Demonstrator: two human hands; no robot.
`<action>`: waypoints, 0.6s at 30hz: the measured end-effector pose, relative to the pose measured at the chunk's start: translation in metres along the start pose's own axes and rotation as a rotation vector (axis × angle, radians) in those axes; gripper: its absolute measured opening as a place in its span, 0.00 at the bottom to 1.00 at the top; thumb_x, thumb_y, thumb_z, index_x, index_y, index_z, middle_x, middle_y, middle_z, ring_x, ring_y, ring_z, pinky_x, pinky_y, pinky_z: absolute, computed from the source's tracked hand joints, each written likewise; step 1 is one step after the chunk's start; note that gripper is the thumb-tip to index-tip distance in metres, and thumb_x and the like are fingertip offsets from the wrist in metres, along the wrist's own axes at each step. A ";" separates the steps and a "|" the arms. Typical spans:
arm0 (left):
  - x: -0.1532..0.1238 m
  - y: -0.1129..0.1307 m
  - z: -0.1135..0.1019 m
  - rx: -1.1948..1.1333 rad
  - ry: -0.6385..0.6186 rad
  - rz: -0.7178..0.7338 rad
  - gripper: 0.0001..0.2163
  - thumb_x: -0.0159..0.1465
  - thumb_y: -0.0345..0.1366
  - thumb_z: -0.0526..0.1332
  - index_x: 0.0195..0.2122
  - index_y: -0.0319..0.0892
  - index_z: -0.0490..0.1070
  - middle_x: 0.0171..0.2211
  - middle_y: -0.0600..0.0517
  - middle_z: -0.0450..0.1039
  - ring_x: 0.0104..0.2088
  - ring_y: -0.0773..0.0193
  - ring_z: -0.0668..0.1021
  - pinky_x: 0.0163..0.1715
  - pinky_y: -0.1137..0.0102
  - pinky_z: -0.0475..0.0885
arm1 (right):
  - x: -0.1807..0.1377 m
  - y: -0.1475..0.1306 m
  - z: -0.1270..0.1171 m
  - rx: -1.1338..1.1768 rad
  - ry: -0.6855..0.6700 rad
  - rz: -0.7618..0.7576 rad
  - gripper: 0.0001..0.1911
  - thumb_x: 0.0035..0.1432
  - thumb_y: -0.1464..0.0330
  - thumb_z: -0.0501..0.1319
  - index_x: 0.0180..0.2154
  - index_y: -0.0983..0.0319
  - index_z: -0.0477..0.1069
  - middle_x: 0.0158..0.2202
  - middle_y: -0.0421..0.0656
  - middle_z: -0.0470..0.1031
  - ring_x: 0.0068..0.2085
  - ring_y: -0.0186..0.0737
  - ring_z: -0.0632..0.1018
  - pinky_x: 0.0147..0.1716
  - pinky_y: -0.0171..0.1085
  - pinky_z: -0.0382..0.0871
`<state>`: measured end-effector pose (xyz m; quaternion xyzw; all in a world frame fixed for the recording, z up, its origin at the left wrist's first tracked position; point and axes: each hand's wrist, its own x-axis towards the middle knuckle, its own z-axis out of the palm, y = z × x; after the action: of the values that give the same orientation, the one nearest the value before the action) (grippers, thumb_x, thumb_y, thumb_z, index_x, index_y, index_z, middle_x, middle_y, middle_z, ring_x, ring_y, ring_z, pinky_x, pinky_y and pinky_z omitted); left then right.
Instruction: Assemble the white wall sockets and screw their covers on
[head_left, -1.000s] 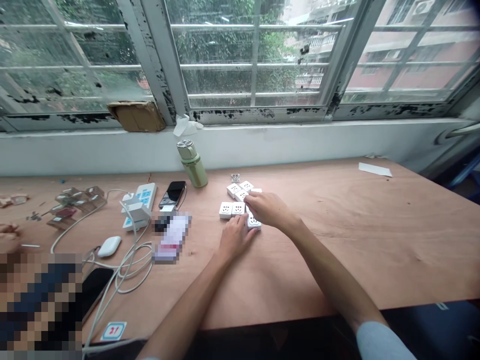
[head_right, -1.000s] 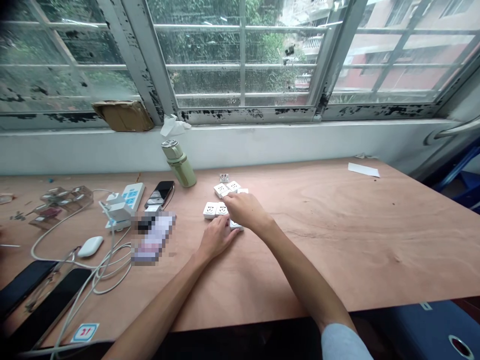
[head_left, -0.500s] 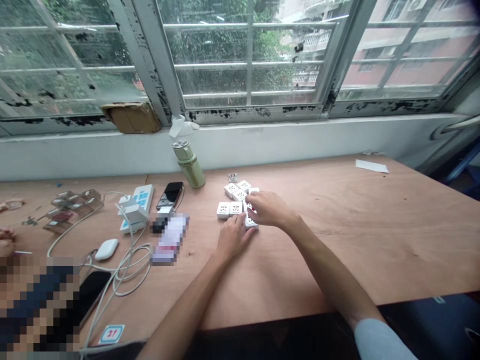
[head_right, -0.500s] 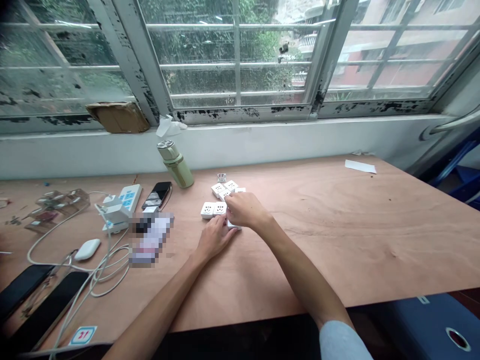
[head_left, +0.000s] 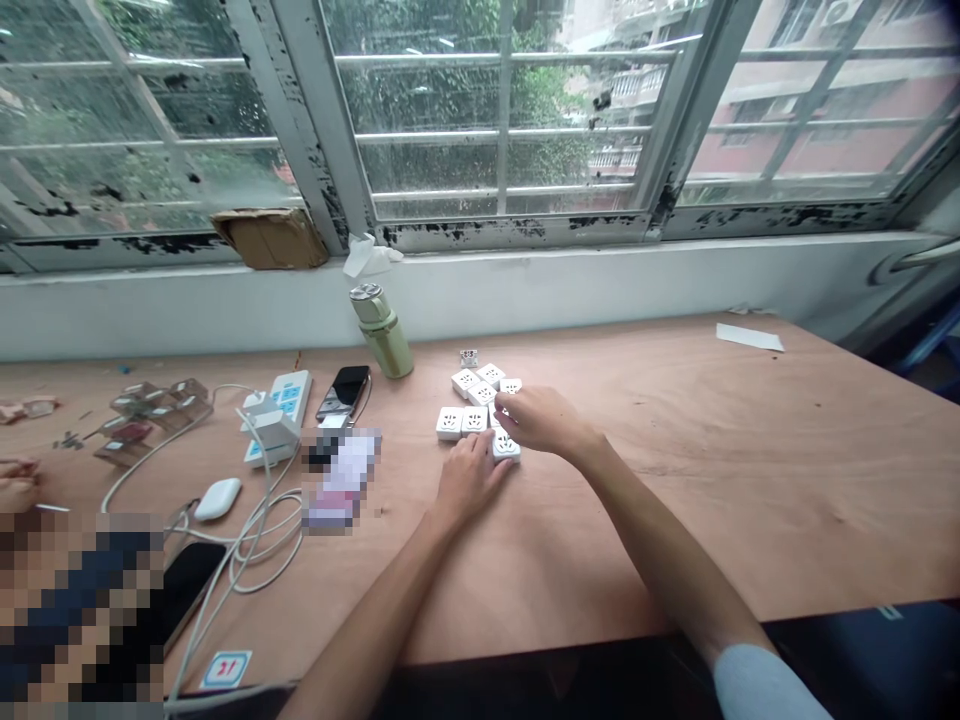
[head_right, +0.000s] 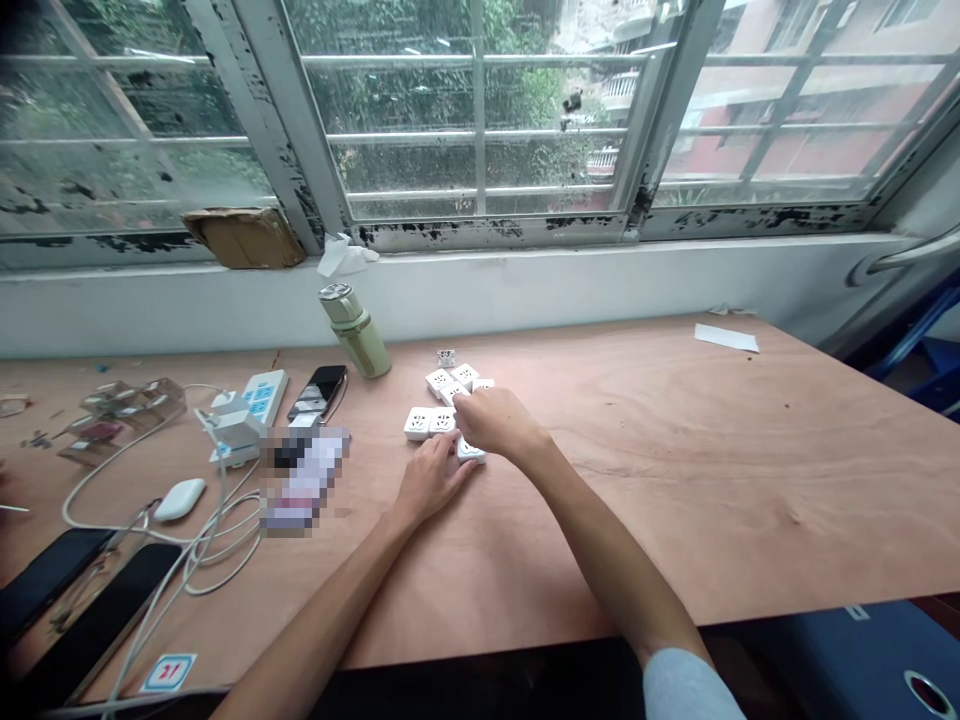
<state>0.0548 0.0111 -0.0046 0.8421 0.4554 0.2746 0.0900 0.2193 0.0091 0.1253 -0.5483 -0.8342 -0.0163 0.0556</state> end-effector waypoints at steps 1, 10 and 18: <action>0.000 0.000 0.000 -0.001 -0.001 0.000 0.20 0.65 0.47 0.58 0.54 0.45 0.61 0.43 0.47 0.71 0.43 0.55 0.74 0.42 0.62 0.70 | -0.001 0.001 0.000 0.011 0.002 -0.011 0.10 0.62 0.69 0.52 0.37 0.62 0.71 0.33 0.45 0.76 0.31 0.37 0.72 0.25 0.36 0.47; 0.000 0.001 -0.001 -0.010 -0.021 -0.005 0.20 0.65 0.47 0.58 0.55 0.46 0.60 0.46 0.46 0.71 0.47 0.54 0.74 0.45 0.60 0.70 | -0.001 0.003 0.000 0.055 -0.036 -0.045 0.09 0.59 0.73 0.53 0.38 0.62 0.71 0.34 0.45 0.76 0.32 0.36 0.71 0.26 0.35 0.49; -0.001 0.000 -0.001 -0.007 -0.014 0.006 0.20 0.65 0.46 0.58 0.55 0.45 0.60 0.46 0.46 0.71 0.46 0.54 0.74 0.46 0.61 0.70 | 0.000 0.004 0.001 0.051 -0.018 0.000 0.14 0.65 0.68 0.49 0.36 0.62 0.73 0.32 0.45 0.76 0.30 0.35 0.71 0.26 0.35 0.49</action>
<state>0.0543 0.0099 -0.0041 0.8452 0.4510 0.2705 0.0955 0.2229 0.0106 0.1238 -0.5466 -0.8350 0.0100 0.0624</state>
